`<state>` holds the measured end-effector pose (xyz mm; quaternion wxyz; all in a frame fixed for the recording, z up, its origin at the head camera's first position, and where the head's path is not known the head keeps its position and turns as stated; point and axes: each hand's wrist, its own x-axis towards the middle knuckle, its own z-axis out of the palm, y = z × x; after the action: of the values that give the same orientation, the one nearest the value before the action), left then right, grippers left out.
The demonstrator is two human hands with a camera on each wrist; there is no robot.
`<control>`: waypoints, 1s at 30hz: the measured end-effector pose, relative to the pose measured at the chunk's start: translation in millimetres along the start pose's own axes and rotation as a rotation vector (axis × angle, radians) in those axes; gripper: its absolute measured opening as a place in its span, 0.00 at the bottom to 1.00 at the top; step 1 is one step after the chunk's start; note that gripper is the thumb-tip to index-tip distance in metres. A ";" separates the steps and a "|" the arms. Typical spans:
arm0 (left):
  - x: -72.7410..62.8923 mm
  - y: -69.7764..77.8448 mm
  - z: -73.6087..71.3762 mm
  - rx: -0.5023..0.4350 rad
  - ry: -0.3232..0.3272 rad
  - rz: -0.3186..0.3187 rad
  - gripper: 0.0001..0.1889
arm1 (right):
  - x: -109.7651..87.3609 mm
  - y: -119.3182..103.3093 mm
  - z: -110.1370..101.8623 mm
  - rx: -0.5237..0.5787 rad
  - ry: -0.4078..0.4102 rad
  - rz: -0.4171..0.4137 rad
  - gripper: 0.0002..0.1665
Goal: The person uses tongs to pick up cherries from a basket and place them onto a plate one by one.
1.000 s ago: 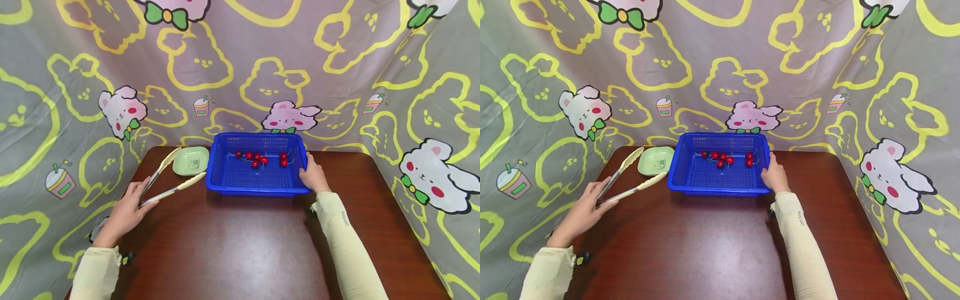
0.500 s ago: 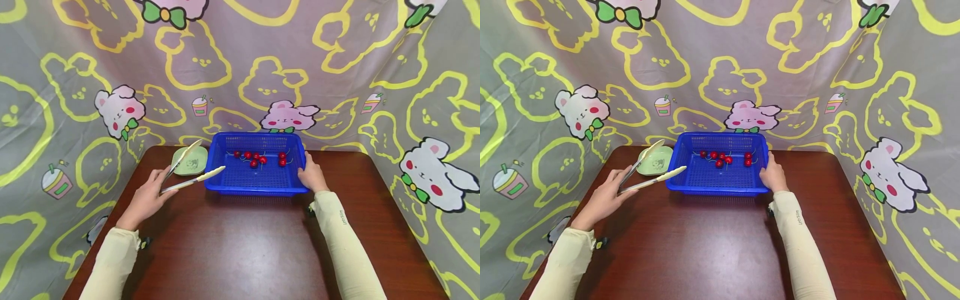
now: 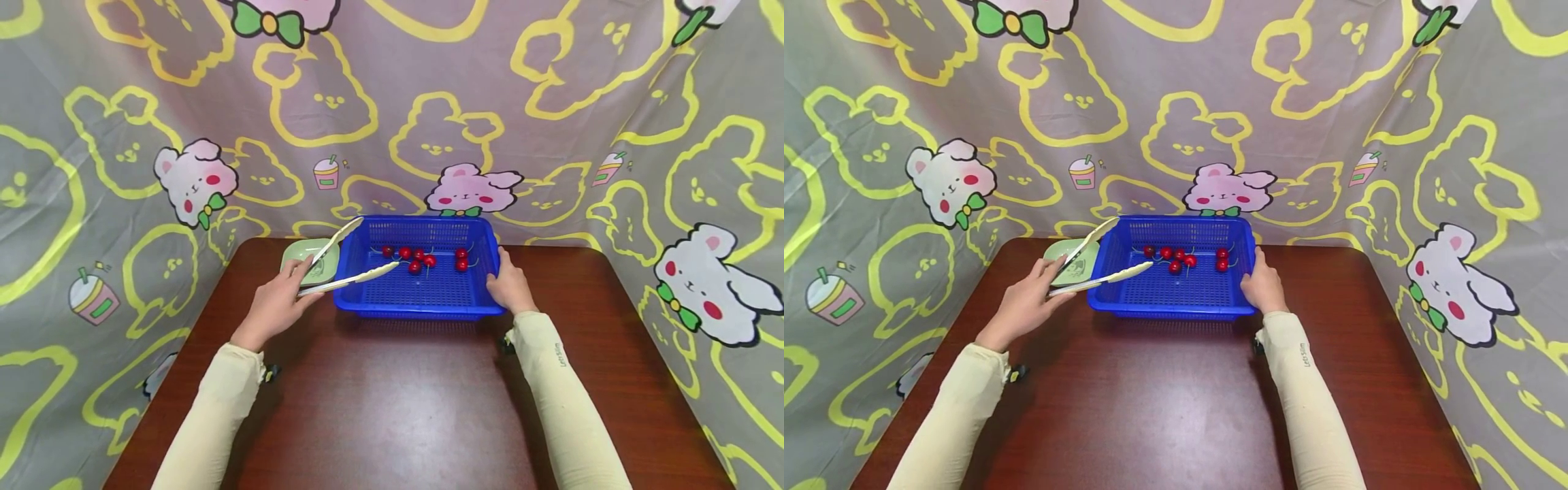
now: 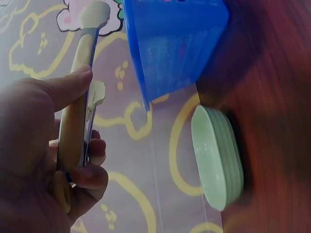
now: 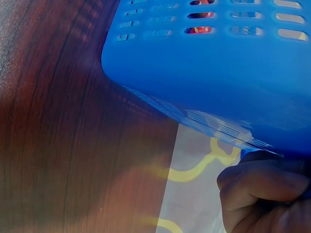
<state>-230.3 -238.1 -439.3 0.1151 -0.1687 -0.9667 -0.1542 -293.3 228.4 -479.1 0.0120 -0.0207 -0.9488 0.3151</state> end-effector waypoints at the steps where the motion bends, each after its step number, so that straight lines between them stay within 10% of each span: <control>1: 3.0 2.7 1.1 0.005 -0.001 0.006 0.41 | 0.1 0.0 -0.1 -0.001 -0.001 0.001 0.43; 30: 59.0 52.6 26.7 0.105 -0.056 0.090 0.38 | -0.1 0.1 1.7 -0.001 -0.022 0.023 0.44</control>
<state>-269.9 -164.8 -434.2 0.1035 -0.2099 -0.9678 -0.0931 -293.3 227.5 -480.5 -0.0021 -0.0280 -0.9487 0.3151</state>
